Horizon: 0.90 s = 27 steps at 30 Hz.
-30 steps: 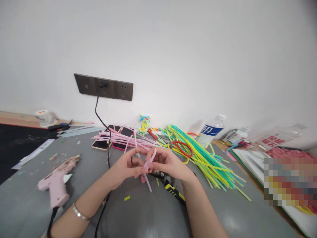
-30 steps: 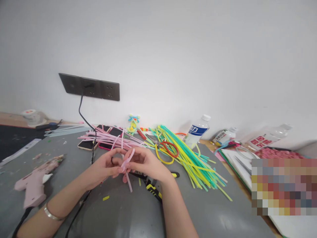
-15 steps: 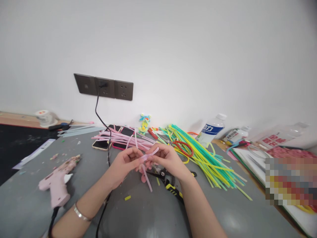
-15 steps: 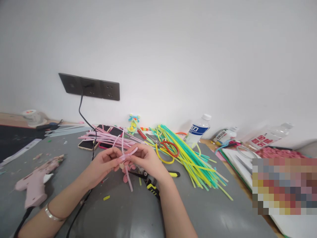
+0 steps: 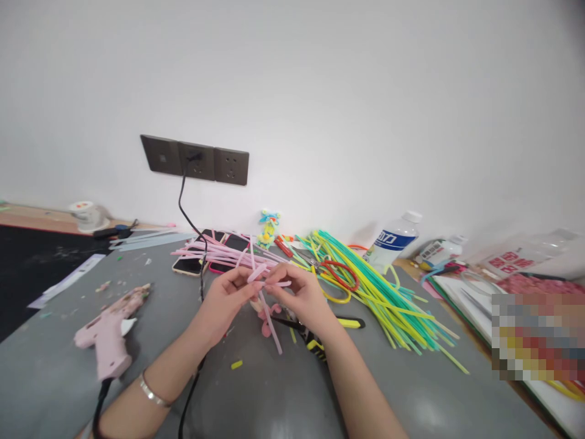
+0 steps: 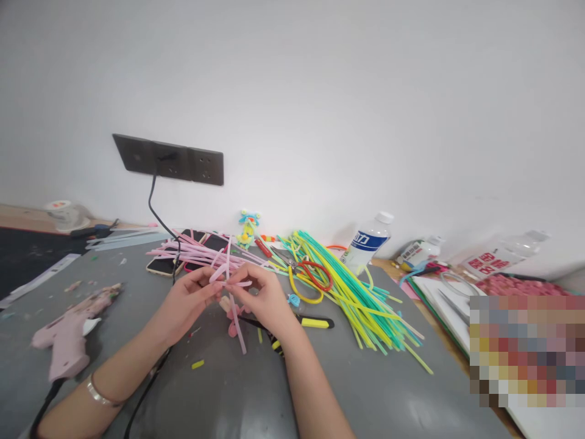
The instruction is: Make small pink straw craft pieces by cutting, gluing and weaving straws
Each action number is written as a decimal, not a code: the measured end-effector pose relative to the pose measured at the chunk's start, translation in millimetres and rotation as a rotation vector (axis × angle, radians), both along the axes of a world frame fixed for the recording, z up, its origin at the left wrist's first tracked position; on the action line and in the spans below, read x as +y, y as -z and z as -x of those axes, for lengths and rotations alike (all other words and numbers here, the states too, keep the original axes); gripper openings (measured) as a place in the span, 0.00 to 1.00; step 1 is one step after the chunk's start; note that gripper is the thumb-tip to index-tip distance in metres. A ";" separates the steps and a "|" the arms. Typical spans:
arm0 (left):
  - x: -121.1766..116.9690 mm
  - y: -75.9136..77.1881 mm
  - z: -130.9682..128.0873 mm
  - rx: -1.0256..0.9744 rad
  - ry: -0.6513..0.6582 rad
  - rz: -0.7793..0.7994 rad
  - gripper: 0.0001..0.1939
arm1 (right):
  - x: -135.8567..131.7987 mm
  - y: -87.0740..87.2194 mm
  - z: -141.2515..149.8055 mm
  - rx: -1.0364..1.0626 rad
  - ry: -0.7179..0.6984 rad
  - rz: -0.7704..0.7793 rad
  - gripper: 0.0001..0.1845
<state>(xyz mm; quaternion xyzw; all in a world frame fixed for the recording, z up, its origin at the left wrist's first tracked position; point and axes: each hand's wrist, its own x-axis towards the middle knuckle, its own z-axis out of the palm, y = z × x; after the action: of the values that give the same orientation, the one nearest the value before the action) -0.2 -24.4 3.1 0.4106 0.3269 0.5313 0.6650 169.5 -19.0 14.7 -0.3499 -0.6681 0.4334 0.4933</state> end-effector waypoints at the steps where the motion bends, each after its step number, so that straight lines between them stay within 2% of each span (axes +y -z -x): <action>1: -0.1 -0.4 0.0 -0.009 -0.014 0.022 0.14 | -0.1 0.3 0.0 -0.005 0.008 0.010 0.11; 4: 0.8 -1.3 0.5 -0.027 -0.038 0.067 0.16 | -0.1 1.0 -0.4 -0.018 0.016 0.003 0.11; 8: 2.3 -2.2 2.4 0.079 0.006 0.052 0.16 | 1.0 -0.3 -4.2 0.003 0.008 0.001 0.10; 12: 1.7 -0.9 5.2 0.191 0.145 0.015 0.17 | 0.5 -4.1 -14.8 0.000 -0.085 0.052 0.11; 18: -1.3 -1.4 7.2 0.319 0.364 -0.012 0.17 | -3.0 -9.0 -29.1 -0.004 -0.229 0.263 0.15; 24: -2.7 -6.5 8.4 0.366 0.418 0.013 0.16 | -3.1 -11.1 -30.9 -0.065 -0.234 0.237 0.12; 27: -0.7 -4.6 9.1 0.306 0.390 0.010 0.15 | -1.8 -10.2 -30.0 -0.022 -0.217 0.259 0.13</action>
<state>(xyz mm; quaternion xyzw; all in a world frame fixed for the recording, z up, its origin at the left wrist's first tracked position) -9.3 -25.2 7.7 0.5384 0.3410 0.3231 0.6996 199.5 -20.9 24.9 -0.3409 -0.6460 0.5629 0.3868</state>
